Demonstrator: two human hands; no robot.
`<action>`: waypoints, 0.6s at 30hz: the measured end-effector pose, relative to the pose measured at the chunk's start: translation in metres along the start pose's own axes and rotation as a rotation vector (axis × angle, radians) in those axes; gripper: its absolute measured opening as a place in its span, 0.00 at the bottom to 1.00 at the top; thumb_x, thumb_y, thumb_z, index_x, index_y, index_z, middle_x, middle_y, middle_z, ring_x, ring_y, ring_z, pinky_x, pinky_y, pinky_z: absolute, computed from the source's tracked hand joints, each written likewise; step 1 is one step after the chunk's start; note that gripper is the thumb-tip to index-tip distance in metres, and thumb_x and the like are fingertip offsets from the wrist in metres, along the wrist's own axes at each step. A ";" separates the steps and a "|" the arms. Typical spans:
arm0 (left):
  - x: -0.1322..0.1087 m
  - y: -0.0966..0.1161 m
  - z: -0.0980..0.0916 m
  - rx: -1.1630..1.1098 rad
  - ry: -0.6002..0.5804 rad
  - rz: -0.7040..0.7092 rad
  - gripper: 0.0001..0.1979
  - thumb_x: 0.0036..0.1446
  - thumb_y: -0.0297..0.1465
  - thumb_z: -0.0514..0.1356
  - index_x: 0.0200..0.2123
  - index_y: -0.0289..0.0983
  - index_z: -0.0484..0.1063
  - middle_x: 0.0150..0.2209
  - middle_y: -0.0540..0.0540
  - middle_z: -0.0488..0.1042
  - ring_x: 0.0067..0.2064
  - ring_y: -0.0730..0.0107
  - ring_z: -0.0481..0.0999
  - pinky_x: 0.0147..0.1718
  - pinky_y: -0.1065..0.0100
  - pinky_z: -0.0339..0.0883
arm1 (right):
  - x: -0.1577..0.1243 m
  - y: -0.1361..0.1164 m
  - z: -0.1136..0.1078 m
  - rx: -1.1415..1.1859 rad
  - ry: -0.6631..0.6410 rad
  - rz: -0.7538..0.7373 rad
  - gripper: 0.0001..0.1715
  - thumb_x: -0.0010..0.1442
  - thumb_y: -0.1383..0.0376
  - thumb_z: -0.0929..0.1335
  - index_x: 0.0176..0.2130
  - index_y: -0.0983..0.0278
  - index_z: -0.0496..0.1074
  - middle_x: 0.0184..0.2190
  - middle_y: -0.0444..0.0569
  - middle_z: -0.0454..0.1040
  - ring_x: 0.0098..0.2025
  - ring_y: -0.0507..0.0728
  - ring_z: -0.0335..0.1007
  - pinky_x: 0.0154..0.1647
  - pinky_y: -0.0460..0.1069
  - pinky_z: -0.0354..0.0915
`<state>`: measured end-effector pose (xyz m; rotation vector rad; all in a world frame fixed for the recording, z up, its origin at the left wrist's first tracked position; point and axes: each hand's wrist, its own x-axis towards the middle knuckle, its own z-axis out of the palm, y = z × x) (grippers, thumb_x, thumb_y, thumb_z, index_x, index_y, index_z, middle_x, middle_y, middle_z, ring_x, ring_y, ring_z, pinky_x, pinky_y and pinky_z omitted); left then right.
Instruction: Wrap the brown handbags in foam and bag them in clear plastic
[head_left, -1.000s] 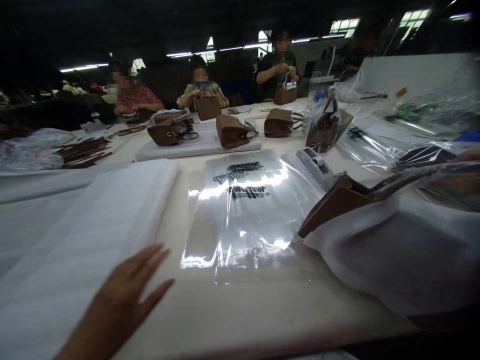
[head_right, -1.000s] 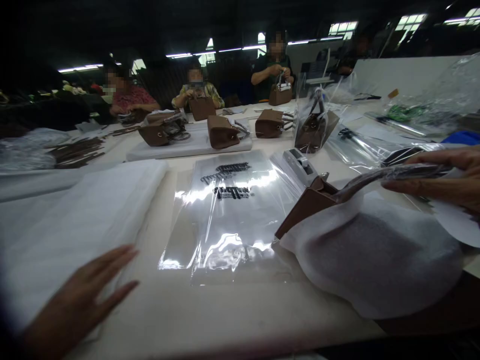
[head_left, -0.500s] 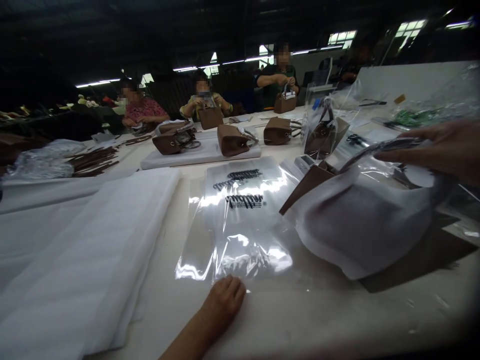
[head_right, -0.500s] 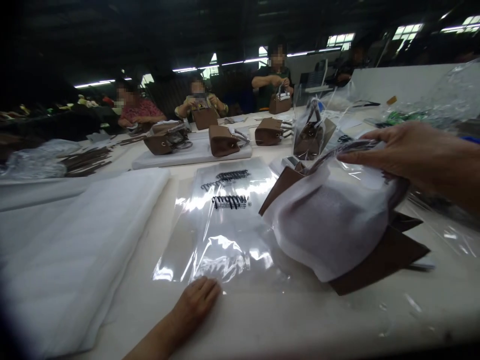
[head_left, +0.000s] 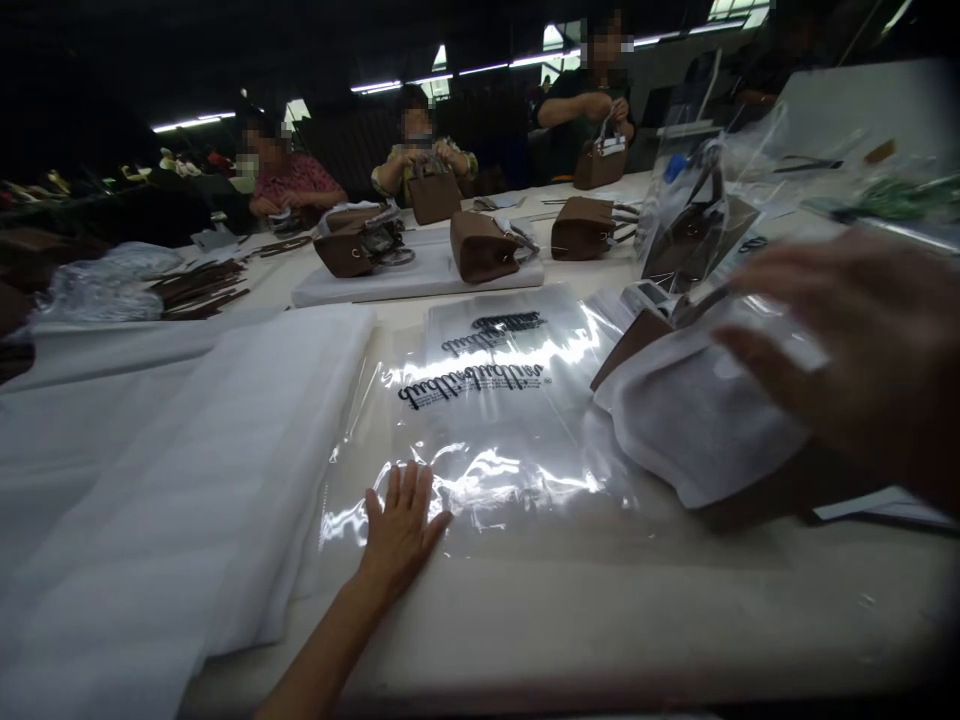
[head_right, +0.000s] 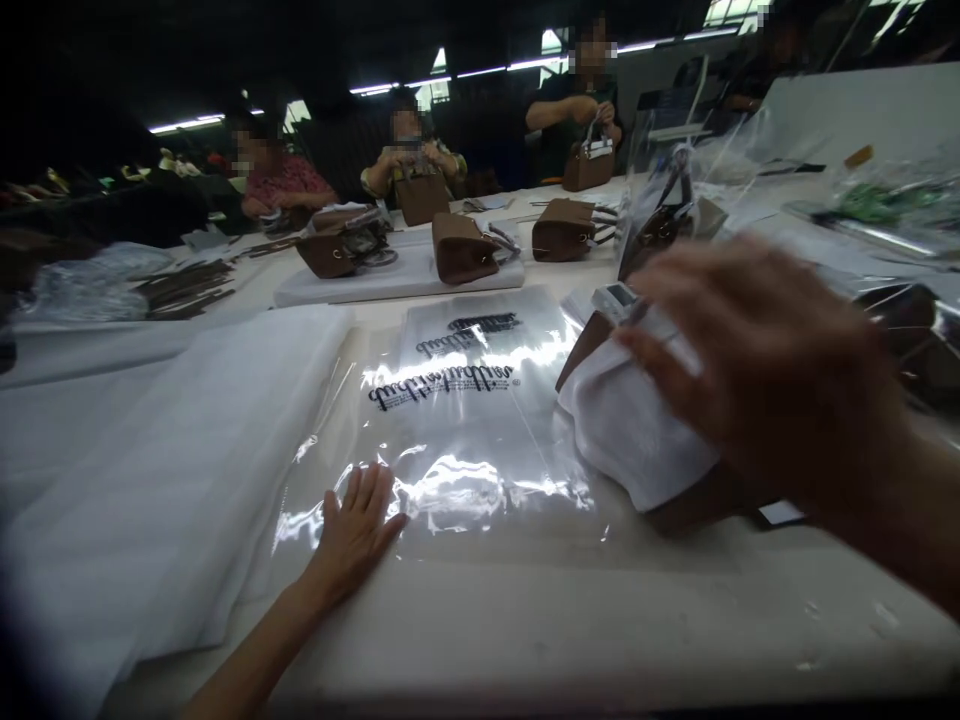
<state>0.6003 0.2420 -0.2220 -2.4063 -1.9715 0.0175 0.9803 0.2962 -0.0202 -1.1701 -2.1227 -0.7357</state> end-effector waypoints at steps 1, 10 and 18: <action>-0.006 0.000 0.000 0.000 0.007 -0.032 0.30 0.60 0.44 0.42 0.61 0.33 0.46 0.62 0.34 0.44 0.62 0.40 0.41 0.49 0.33 0.45 | -0.010 -0.027 0.006 0.111 -0.105 -0.124 0.21 0.61 0.57 0.61 0.46 0.69 0.70 0.49 0.54 0.68 0.52 0.58 0.61 0.50 0.54 0.61; -0.028 0.029 -0.011 -0.139 0.236 0.281 0.26 0.58 0.38 0.53 0.57 0.35 0.55 0.57 0.37 0.59 0.60 0.53 0.54 0.57 0.43 0.41 | -0.106 -0.095 0.143 0.442 -0.503 -0.482 0.15 0.60 0.74 0.60 0.45 0.65 0.67 0.43 0.49 0.70 0.47 0.54 0.64 0.55 0.58 0.56; -0.011 0.033 -0.019 -0.455 0.216 0.222 0.11 0.60 0.26 0.49 0.37 0.37 0.71 0.39 0.45 0.74 0.45 0.62 0.71 0.45 0.56 0.62 | -0.075 -0.070 0.135 0.455 -0.338 -0.238 0.08 0.58 0.73 0.63 0.34 0.65 0.70 0.30 0.45 0.71 0.33 0.51 0.66 0.51 0.54 0.60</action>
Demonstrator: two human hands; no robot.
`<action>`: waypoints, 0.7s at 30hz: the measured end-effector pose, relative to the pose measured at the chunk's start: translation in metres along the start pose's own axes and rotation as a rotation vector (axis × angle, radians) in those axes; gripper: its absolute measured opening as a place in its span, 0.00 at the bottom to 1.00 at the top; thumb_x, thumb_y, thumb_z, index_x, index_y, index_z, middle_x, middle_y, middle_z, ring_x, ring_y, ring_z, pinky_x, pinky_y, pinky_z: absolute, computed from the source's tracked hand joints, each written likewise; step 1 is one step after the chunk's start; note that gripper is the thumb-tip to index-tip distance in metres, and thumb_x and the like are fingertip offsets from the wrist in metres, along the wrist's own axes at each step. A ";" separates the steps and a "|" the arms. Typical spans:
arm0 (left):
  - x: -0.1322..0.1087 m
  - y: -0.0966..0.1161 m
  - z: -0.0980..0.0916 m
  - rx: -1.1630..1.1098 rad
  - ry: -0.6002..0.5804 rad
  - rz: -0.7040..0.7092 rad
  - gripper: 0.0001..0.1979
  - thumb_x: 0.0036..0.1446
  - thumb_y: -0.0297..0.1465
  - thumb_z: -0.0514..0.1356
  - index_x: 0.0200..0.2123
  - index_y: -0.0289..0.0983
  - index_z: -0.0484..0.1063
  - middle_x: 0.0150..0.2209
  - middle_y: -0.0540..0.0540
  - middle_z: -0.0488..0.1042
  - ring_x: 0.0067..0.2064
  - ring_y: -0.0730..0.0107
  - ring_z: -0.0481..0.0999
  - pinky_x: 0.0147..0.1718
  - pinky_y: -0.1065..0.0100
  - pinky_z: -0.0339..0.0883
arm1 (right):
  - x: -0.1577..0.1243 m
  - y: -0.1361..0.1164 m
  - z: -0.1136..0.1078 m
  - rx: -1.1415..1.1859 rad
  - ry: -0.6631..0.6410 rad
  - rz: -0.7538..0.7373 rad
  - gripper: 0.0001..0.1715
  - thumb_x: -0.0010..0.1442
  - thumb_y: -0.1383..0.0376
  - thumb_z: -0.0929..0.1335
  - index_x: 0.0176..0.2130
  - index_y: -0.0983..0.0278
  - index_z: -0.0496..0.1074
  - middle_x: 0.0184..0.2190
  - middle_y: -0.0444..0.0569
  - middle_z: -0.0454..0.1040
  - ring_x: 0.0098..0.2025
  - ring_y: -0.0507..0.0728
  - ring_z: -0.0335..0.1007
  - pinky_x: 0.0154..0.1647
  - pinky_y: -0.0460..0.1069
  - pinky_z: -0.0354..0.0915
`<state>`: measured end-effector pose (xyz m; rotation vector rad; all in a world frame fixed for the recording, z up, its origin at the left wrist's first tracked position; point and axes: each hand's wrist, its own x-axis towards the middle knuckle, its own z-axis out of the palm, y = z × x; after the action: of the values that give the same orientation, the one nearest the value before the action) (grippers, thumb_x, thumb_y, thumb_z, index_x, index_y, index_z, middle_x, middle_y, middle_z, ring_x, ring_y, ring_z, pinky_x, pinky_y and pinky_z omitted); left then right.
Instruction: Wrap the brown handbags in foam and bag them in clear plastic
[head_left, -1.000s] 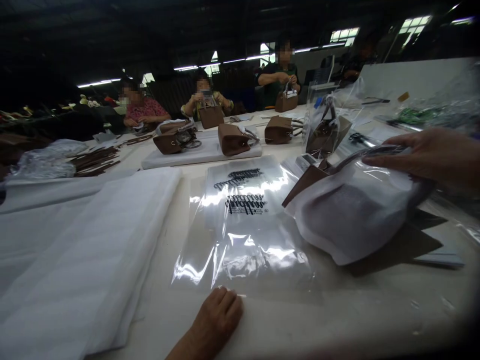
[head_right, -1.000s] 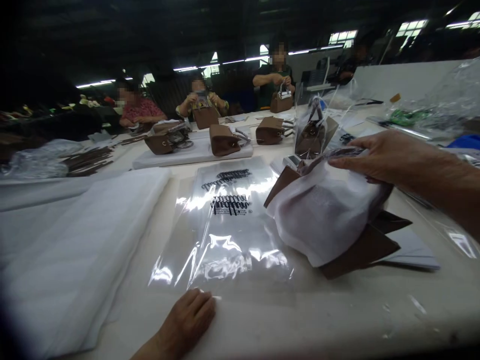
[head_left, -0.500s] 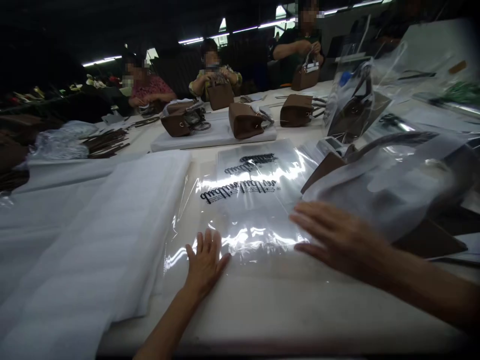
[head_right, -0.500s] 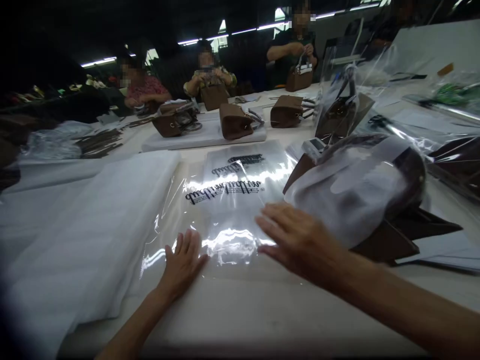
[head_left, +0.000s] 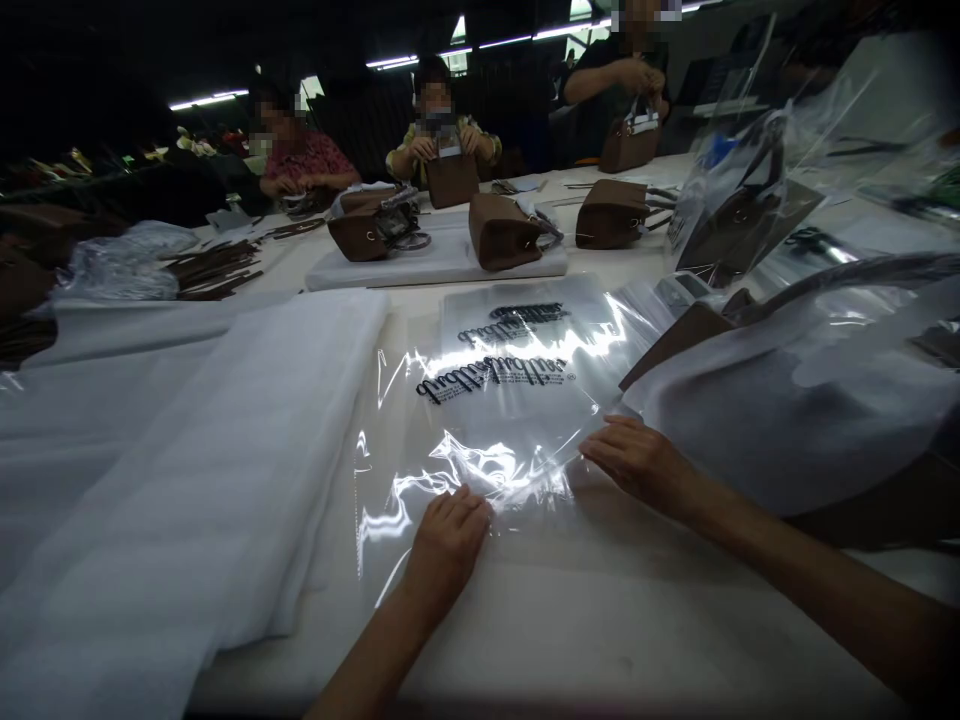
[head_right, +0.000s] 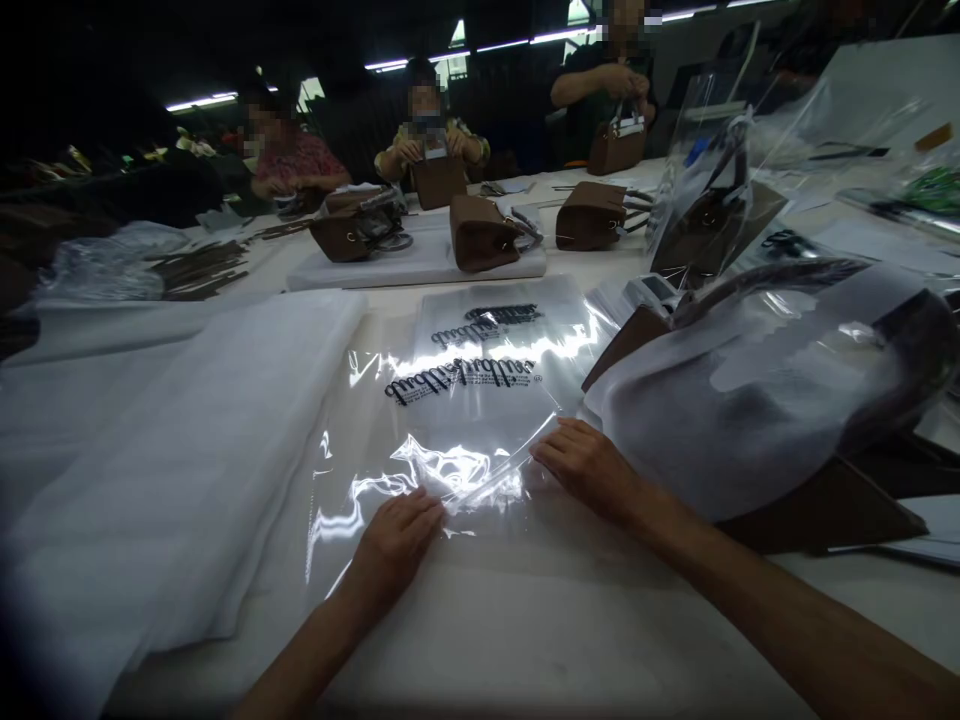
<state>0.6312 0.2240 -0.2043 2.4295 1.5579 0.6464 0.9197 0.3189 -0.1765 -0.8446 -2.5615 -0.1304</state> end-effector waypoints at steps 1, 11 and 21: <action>0.004 0.000 -0.003 -0.025 -0.015 -0.042 0.11 0.59 0.27 0.49 0.33 0.37 0.71 0.35 0.46 0.74 0.40 0.64 0.72 0.40 0.60 0.64 | 0.002 -0.005 -0.003 -0.028 0.035 0.023 0.08 0.58 0.73 0.63 0.33 0.65 0.70 0.30 0.46 0.72 0.34 0.51 0.67 0.51 0.55 0.60; 0.038 0.002 -0.019 -0.322 -0.137 -0.415 0.16 0.49 0.37 0.59 0.17 0.36 0.58 0.18 0.55 0.60 0.22 0.77 0.60 0.21 0.74 0.53 | 0.029 -0.081 0.028 -0.017 0.181 -0.184 0.09 0.59 0.74 0.61 0.37 0.68 0.69 0.32 0.48 0.72 0.37 0.52 0.66 0.42 0.53 0.63; 0.037 0.013 -0.021 -0.504 -0.200 -0.496 0.13 0.44 0.33 0.61 0.17 0.36 0.59 0.18 0.56 0.59 0.22 0.77 0.58 0.21 0.74 0.51 | 0.028 -0.098 0.027 -0.085 0.227 -0.136 0.08 0.58 0.74 0.62 0.36 0.68 0.69 0.35 0.48 0.70 0.39 0.54 0.64 0.40 0.51 0.57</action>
<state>0.6459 0.2502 -0.1712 1.6125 1.5880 0.5849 0.8319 0.2603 -0.1839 -0.6448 -2.4108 -0.3585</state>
